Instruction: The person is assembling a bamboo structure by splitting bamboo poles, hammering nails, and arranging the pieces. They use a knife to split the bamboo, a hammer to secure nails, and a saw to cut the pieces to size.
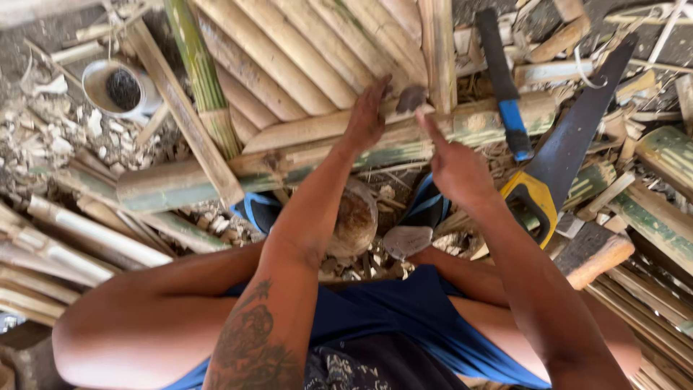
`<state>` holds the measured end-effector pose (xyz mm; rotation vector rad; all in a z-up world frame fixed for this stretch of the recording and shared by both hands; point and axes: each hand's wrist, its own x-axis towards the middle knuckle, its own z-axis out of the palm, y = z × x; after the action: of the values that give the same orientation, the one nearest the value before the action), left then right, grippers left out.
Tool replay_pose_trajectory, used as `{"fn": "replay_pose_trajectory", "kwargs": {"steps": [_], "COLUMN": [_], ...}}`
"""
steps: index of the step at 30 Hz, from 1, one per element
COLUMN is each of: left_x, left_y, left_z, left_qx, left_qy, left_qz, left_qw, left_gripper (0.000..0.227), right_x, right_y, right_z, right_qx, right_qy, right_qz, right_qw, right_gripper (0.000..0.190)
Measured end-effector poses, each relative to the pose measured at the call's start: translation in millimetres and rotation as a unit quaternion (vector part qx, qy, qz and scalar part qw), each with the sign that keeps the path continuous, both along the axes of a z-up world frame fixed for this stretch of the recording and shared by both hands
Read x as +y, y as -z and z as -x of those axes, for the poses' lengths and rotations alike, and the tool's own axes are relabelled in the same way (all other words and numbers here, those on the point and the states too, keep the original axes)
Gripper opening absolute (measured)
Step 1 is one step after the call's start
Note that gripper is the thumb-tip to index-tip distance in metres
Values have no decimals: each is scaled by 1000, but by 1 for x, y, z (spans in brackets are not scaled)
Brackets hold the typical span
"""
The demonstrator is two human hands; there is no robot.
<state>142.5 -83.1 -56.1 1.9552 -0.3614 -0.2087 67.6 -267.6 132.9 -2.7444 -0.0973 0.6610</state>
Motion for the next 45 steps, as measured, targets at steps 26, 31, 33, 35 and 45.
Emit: {"fn": "replay_pose_trajectory", "kwargs": {"steps": [26, 31, 33, 35, 45], "left_x": [105, 100, 94, 92, 126], "left_y": [23, 50, 58, 60, -41], "left_z": [176, 176, 177, 177, 153], "left_qx": [-57, -57, -33, -11, 146], "left_qy": [282, 307, 320, 301, 300], "left_qz": [-449, -527, -565, -544, -457], "left_qw": [846, 791, 759, 784, 824], "left_gripper": [26, 22, 20, 19, 24], "right_x": [109, 130, 138, 142, 145], "right_y": [43, 44, 43, 44, 43], "right_z": [69, 54, 48, 49, 27], "right_qx": [2, -55, -96, -103, -51], "right_qy": [-39, -101, -124, -133, -134], "right_qz": [-150, -174, -179, -175, -96], "right_qw": [988, 978, 971, 970, 985], "right_gripper": [78, 80, 81, 80, 72]}}
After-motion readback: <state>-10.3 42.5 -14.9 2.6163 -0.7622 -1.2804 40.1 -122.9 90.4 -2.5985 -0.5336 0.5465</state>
